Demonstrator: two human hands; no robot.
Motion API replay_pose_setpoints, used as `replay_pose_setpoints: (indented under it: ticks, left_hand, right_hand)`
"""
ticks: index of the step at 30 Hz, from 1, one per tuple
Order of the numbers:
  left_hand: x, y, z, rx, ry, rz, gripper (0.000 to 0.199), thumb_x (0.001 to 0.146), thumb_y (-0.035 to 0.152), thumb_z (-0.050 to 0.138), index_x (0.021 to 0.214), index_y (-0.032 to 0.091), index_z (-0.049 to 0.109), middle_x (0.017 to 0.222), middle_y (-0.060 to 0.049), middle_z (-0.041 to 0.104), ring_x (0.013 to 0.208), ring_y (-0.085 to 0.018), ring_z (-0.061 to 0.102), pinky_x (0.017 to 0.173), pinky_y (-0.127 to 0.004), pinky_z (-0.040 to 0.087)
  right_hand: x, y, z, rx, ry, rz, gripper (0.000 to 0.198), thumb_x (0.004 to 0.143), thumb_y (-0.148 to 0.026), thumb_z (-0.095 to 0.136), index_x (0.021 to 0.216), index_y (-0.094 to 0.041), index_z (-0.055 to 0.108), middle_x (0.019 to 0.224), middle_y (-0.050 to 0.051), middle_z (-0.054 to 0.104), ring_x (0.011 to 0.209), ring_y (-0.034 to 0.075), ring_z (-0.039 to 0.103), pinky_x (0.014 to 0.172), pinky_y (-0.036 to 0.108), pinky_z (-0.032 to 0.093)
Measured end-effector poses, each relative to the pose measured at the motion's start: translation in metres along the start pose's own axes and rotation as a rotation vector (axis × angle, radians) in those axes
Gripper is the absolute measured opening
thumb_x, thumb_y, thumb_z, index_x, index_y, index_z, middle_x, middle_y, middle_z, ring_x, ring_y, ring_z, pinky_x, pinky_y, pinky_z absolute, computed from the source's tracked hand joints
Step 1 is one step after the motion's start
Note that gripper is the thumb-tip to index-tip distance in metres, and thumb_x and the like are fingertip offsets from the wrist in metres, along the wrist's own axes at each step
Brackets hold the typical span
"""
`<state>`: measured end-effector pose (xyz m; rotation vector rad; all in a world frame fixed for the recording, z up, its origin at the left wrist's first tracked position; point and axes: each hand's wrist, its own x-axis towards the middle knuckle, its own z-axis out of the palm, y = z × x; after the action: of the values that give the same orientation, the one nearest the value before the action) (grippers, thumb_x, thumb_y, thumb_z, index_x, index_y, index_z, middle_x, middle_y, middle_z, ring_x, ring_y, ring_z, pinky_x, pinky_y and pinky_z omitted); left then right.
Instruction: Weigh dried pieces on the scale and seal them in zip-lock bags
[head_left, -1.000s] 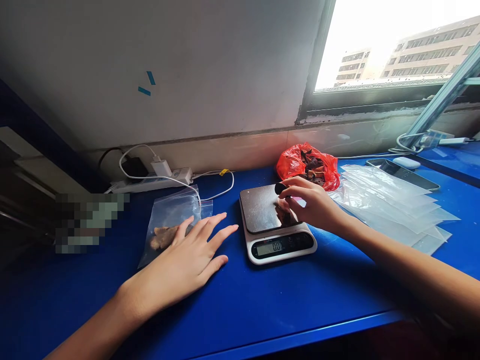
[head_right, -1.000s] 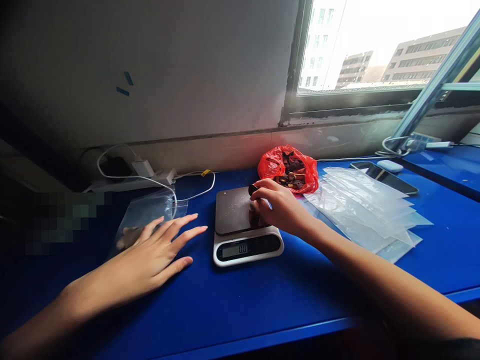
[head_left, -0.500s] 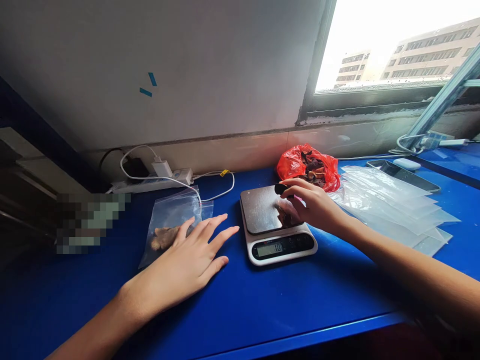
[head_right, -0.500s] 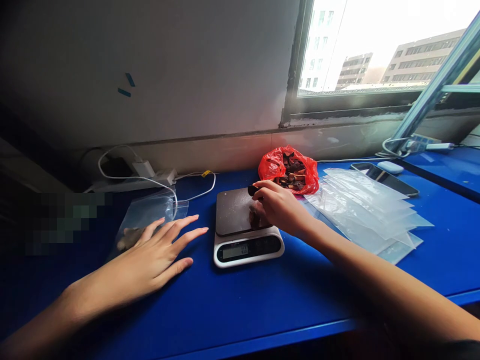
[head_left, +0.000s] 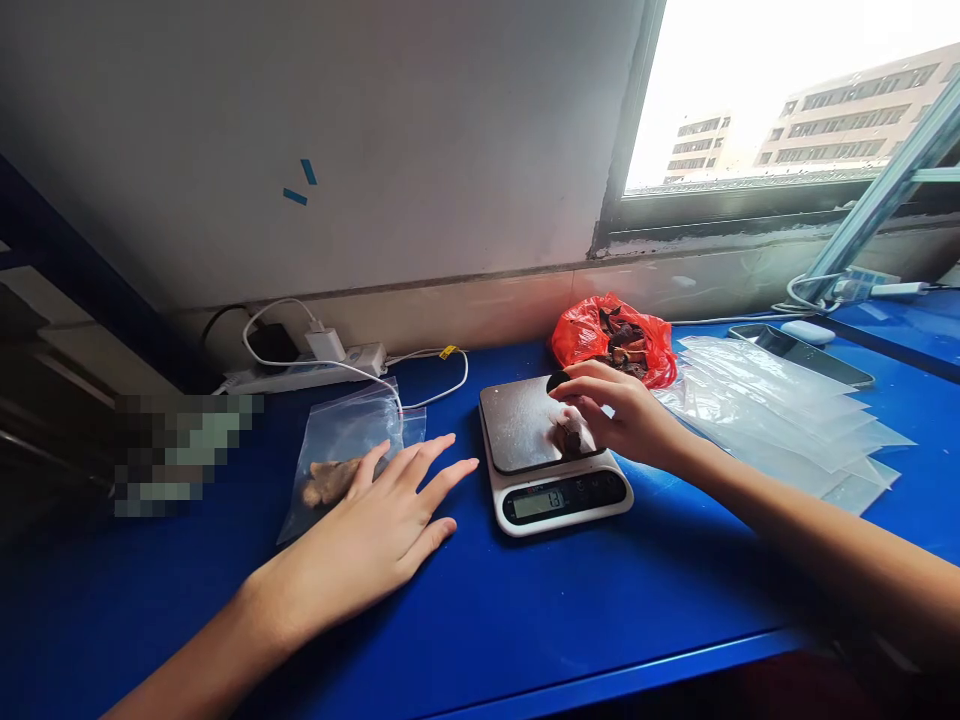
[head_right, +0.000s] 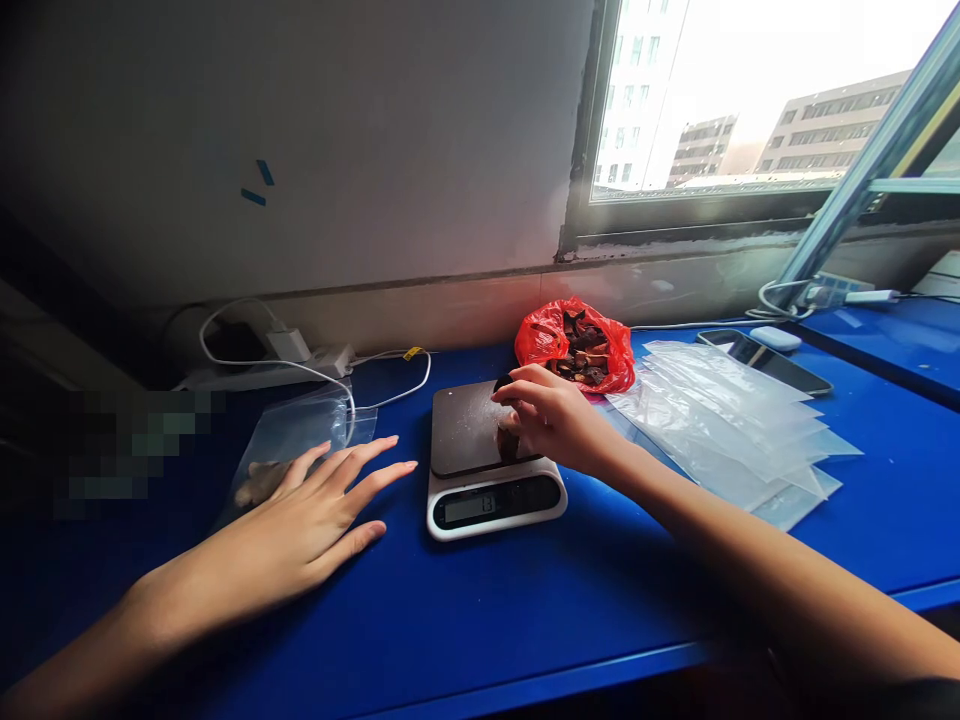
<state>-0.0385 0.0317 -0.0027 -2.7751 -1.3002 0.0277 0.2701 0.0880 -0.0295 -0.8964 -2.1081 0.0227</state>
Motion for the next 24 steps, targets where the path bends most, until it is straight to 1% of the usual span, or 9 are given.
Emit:
replay_pose_setpoints:
  ticks: [2, 5, 7, 9, 11, 13, 15, 19, 24]
  left_hand:
    - [0.0, 0.0, 0.001, -0.007, 0.015, 0.005, 0.05, 0.096, 0.028, 0.046, 0.145, 0.033, 0.038, 0.154, -0.01, 0.036, 0.136, -0.034, 0.041, 0.109, -0.067, 0.028]
    - [-0.001, -0.001, 0.001, -0.005, 0.018, 0.012, 0.049, 0.096, 0.03, 0.045, 0.145, 0.033, 0.038, 0.153, -0.01, 0.036, 0.136, -0.034, 0.041, 0.108, -0.067, 0.028]
    - [-0.001, -0.001, 0.001, -0.007, 0.019, 0.017, 0.049, 0.097, 0.03, 0.045, 0.145, 0.034, 0.038, 0.153, -0.01, 0.036, 0.136, -0.034, 0.041, 0.108, -0.067, 0.028]
    - [-0.002, -0.001, 0.001, -0.011, 0.026, 0.02, 0.05, 0.097, 0.03, 0.045, 0.145, 0.034, 0.037, 0.153, -0.01, 0.036, 0.136, -0.034, 0.041, 0.108, -0.068, 0.028]
    - [-0.002, -0.001, 0.001, -0.014, 0.029, 0.022, 0.05, 0.097, 0.029, 0.045, 0.146, 0.035, 0.036, 0.154, -0.009, 0.035, 0.136, -0.033, 0.04, 0.109, -0.067, 0.028]
    - [-0.001, -0.001, 0.0, -0.016, 0.027, 0.024, 0.05, 0.097, 0.029, 0.045, 0.146, 0.035, 0.036, 0.153, -0.009, 0.036, 0.136, -0.033, 0.041, 0.109, -0.067, 0.028]
    - [-0.001, 0.0, 0.001, -0.023, 0.029, 0.026, 0.049, 0.097, 0.03, 0.044, 0.145, 0.034, 0.037, 0.153, -0.01, 0.036, 0.135, -0.034, 0.041, 0.109, -0.067, 0.027]
    - [-0.001, 0.0, 0.001, -0.029, 0.042, 0.032, 0.048, 0.097, 0.031, 0.044, 0.145, 0.033, 0.038, 0.151, -0.011, 0.038, 0.133, -0.034, 0.043, 0.11, -0.067, 0.026]
    - [0.003, 0.002, -0.006, -0.058, 0.006, 0.052, 0.046, 0.097, 0.032, 0.045, 0.143, 0.031, 0.041, 0.15, -0.01, 0.039, 0.134, -0.034, 0.042, 0.109, -0.066, 0.027]
  right_hand:
    - [0.001, -0.003, -0.001, 0.032, 0.015, 0.029, 0.025, 0.09, -0.01, 0.045, 0.098, -0.019, 0.067, 0.102, 0.008, 0.062, 0.086, 0.013, 0.064, 0.065, 0.023, 0.056]
    - [0.001, -0.006, -0.002, 0.07, 0.087, 0.117, 0.021, 0.088, -0.013, 0.05, 0.093, -0.02, 0.07, 0.117, 0.011, 0.054, 0.1, 0.018, 0.062, 0.061, 0.024, 0.057]
    - [0.001, -0.005, -0.002, 0.075, 0.144, 0.184, 0.018, 0.086, -0.016, 0.055, 0.086, -0.021, 0.072, 0.118, 0.011, 0.051, 0.106, 0.022, 0.059, 0.063, 0.028, 0.057]
    - [0.002, -0.002, -0.004, 0.04, 0.197, 0.232, 0.016, 0.084, -0.018, 0.058, 0.078, -0.022, 0.072, 0.108, 0.01, 0.054, 0.102, 0.023, 0.058, 0.066, 0.032, 0.057]
    - [0.003, 0.001, -0.007, -0.002, 0.236, 0.266, 0.015, 0.083, -0.022, 0.061, 0.074, -0.022, 0.072, 0.094, 0.009, 0.057, 0.089, 0.021, 0.059, 0.067, 0.033, 0.055]
    - [0.005, 0.004, -0.011, 0.01, 0.231, 0.293, 0.015, 0.085, -0.024, 0.061, 0.076, -0.021, 0.072, 0.082, 0.006, 0.059, 0.078, 0.018, 0.058, 0.064, 0.032, 0.053]
    - [0.006, 0.004, -0.015, 0.067, 0.215, 0.318, 0.016, 0.087, -0.024, 0.059, 0.08, -0.021, 0.072, 0.079, 0.005, 0.062, 0.074, 0.016, 0.059, 0.062, 0.03, 0.052]
    - [0.005, 0.004, -0.015, 0.182, 0.224, 0.38, 0.012, 0.086, -0.027, 0.062, 0.084, -0.02, 0.072, 0.087, 0.005, 0.063, 0.079, 0.017, 0.063, 0.065, 0.03, 0.054]
    - [0.002, 0.003, -0.007, 0.28, 0.146, 0.45, 0.012, 0.082, -0.023, 0.065, 0.091, -0.019, 0.072, 0.089, 0.006, 0.069, 0.083, 0.019, 0.067, 0.072, 0.033, 0.056]
